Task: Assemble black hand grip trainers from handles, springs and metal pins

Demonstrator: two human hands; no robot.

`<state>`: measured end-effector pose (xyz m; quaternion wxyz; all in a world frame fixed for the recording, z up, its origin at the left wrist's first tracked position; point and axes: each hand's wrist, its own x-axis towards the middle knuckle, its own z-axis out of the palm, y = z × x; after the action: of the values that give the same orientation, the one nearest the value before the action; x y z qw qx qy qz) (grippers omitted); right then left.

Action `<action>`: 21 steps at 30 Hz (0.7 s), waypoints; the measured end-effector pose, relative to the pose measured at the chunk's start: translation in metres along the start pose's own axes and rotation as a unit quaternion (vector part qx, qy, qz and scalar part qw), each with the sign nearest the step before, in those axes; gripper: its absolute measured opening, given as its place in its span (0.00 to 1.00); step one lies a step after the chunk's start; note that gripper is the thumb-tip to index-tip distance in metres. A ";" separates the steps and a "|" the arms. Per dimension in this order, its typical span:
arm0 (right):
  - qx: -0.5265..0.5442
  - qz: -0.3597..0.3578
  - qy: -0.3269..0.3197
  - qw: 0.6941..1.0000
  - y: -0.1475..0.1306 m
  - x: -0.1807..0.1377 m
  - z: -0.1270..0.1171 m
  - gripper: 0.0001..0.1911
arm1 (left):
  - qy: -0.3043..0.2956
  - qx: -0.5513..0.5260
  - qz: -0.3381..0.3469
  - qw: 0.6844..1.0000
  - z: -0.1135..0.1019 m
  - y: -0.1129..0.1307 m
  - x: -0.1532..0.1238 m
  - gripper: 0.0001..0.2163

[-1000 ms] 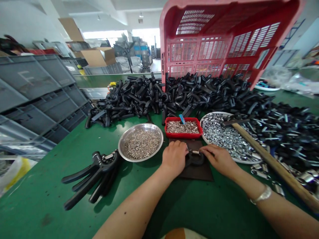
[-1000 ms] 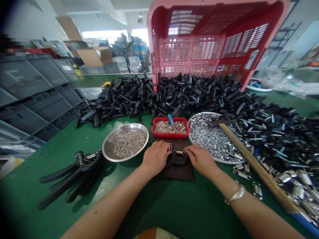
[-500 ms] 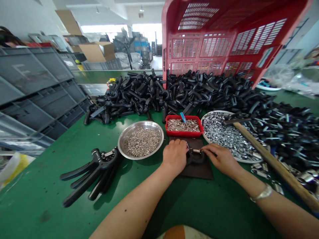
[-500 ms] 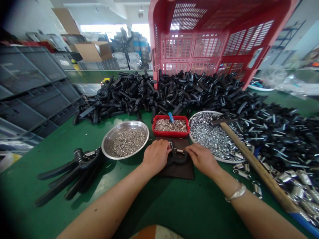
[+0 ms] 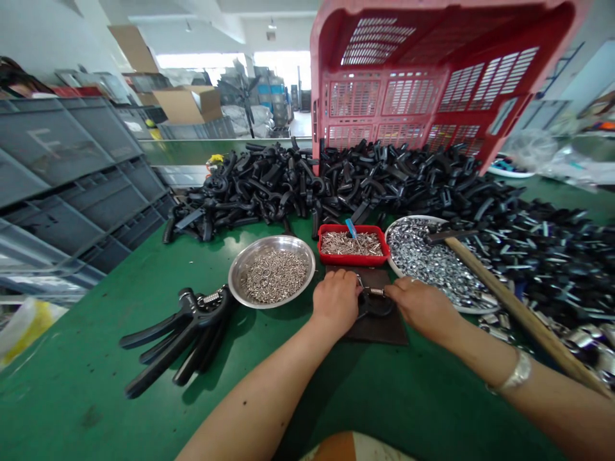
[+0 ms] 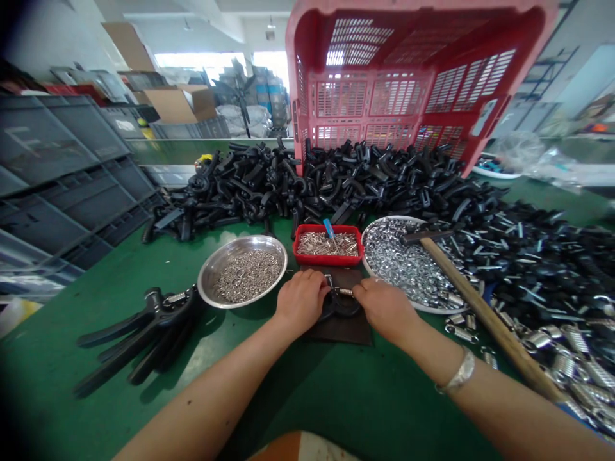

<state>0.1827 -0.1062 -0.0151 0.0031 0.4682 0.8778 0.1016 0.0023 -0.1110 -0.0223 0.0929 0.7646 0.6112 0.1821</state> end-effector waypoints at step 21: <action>0.453 0.113 0.333 0.819 -0.037 0.026 -0.006 0.06 | -0.170 -0.781 -0.239 0.551 -0.009 0.003 0.007 0.14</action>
<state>0.1373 -0.1063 -0.0134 -0.5134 0.4504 0.7130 -0.1585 0.0026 -0.1058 -0.0117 0.7956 0.2340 0.3617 0.4258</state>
